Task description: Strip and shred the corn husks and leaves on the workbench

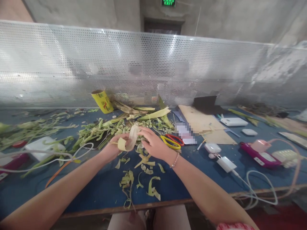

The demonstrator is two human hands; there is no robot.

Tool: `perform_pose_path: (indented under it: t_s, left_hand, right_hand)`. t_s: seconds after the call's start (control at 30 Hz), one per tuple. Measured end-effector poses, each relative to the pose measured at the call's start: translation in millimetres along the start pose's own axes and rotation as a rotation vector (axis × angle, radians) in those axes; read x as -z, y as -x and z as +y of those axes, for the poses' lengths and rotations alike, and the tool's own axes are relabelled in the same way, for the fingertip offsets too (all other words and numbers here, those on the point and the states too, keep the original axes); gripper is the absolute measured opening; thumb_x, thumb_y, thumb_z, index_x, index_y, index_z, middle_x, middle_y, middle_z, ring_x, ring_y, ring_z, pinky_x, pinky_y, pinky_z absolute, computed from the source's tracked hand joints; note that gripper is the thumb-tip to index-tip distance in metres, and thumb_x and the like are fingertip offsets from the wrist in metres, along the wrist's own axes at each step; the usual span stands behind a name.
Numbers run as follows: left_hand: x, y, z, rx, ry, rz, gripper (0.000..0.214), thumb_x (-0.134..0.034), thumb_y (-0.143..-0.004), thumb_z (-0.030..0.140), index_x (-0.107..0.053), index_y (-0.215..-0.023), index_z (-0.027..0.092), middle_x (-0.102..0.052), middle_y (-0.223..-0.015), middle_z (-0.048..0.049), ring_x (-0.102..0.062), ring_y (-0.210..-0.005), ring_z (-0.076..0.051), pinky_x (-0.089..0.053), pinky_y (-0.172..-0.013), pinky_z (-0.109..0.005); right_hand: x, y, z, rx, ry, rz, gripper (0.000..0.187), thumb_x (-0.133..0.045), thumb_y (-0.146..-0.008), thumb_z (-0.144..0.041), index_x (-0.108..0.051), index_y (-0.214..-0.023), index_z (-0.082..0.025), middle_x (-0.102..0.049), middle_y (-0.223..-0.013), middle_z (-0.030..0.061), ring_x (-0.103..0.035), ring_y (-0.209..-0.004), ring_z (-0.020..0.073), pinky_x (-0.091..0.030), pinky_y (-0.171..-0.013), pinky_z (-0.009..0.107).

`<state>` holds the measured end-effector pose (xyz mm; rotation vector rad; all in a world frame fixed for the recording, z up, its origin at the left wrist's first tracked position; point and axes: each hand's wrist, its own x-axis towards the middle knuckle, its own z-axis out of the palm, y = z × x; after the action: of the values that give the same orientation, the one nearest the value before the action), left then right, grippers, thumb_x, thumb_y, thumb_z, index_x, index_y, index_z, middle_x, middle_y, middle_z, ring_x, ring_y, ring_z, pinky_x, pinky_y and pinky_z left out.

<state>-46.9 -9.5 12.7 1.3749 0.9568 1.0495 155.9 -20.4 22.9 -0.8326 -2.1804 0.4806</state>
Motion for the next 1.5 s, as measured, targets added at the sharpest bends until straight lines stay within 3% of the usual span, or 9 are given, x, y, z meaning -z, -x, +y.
perform_pose_path:
  t_s: [0.2, 0.33, 0.47, 0.57, 0.67, 0.83, 1.1, 1.2, 1.5]
  left_hand:
    - [-5.0, 3.2, 5.4, 0.056, -0.024, -0.05, 0.021, -0.072, -0.06, 0.027, -0.065, -0.069, 0.01, -0.059, -0.062, -0.0015, -0.05, -0.053, -0.008, -0.037, -0.049, -0.018]
    - [-2.5, 0.3, 4.2, 0.161, 0.188, 0.035, 0.018, -0.073, -0.059, 0.021, -0.061, -0.07, 0.012, -0.059, -0.061, -0.0018, -0.054, -0.052, -0.011, -0.044, -0.049, -0.021]
    - [3.5, -8.2, 7.0, 0.237, 0.479, 0.249, 0.003, -0.059, -0.072, 0.01, -0.057, -0.074, 0.011, -0.064, -0.069, -0.007, -0.061, -0.058, -0.013, -0.053, -0.057, -0.025]
    - [4.9, -13.4, 10.8, 0.21, 0.533, 0.378, 0.014, -0.05, -0.073, -0.001, -0.057, -0.079, 0.009, -0.066, -0.075, -0.0097, -0.064, -0.066, -0.015, -0.055, -0.061, -0.024]
    - [4.3, -15.9, 12.2, 0.178, 0.55, 0.417, 0.027, -0.046, -0.067, -0.009, -0.057, -0.083, 0.01, -0.066, -0.079, -0.0076, -0.065, -0.07, -0.016, -0.057, -0.062, -0.026]
    - [6.3, -16.1, 12.6, 0.218, 0.538, 0.395, 0.025, -0.046, -0.067, -0.009, -0.056, -0.08, 0.01, -0.063, -0.072, -0.0054, -0.061, -0.06, -0.013, -0.055, -0.055, -0.024]
    - [3.7, -14.6, 19.4, 0.247, 0.389, 0.46, 0.021, -0.041, -0.07, -0.007, -0.049, -0.068, 0.013, -0.056, -0.062, -0.0024, -0.06, -0.058, -0.013, -0.053, -0.056, -0.024]
    - [0.3, -12.7, 24.3, 0.283, 0.315, 0.497, 0.021, -0.039, -0.071, -0.005, -0.047, -0.071, 0.014, -0.054, -0.06, -0.0016, -0.059, -0.054, -0.012, -0.05, -0.05, -0.022]
    - [-8.6, -1.7, 35.1, 0.308, 0.205, 0.395, 0.01, -0.05, -0.06, 0.011, -0.048, -0.067, 0.017, -0.048, -0.052, 0.0034, -0.046, -0.046, -0.009, -0.039, -0.044, -0.017]
  right_hand:
    - [-12.6, -4.7, 15.4, -0.192, -0.433, 0.127, 0.057, -0.045, -0.083, -0.026, -0.027, -0.137, -0.027, -0.028, -0.143, 0.009, -0.041, -0.123, 0.0215, -0.047, -0.089, 0.036]
    - [-12.7, -10.4, 23.4, -0.365, -0.593, 0.253, 0.058, -0.049, -0.078, -0.03, -0.03, -0.133, -0.025, -0.03, -0.142, 0.0106, -0.053, -0.109, 0.0197, -0.05, -0.079, 0.033]
    - [6.6, -10.0, 25.4, -0.467, -0.222, 0.301, 0.028, -0.043, -0.082, -0.037, -0.055, -0.097, -0.017, -0.061, -0.1, 0.0096, -0.06, -0.08, 0.0169, -0.048, -0.068, 0.03]
    - [28.0, -3.0, 27.9, -0.42, 0.293, 0.216, 0.026, -0.04, -0.085, -0.034, -0.055, -0.071, -0.017, -0.061, -0.074, 0.006, -0.058, -0.073, 0.017, -0.042, -0.068, 0.029]
    - [43.5, 6.5, 37.5, -0.502, 0.575, 0.069, 0.012, -0.047, -0.078, -0.025, -0.055, -0.076, -0.016, -0.061, -0.082, 0.0089, -0.058, -0.079, 0.0194, -0.04, -0.068, 0.028]
    - [48.2, 15.4, 61.8, -0.691, 0.591, -0.161, 0.024, -0.051, -0.076, -0.032, -0.054, -0.09, -0.013, -0.062, -0.086, 0.0126, -0.06, -0.076, 0.0223, -0.039, -0.061, 0.028]
    - [37.8, 11.7, 77.5, -0.743, 0.539, -0.086, 0.035, -0.054, -0.076, -0.04, -0.05, -0.098, -0.014, -0.065, -0.087, 0.0123, -0.062, -0.08, 0.0237, -0.04, -0.059, 0.026]
    - [36.6, 9.8, 76.2, -0.687, 0.55, -0.036, 0.028, -0.05, -0.079, -0.037, -0.052, -0.097, -0.015, -0.065, -0.091, 0.0123, -0.062, -0.085, 0.0239, -0.042, -0.065, 0.027]
    - [34.0, 3.3, 69.3, -0.43, 0.388, 0.301, 0.036, -0.046, -0.084, -0.035, -0.043, -0.114, -0.016, -0.058, -0.108, 0.012, -0.056, -0.099, 0.0218, -0.045, -0.081, 0.032]
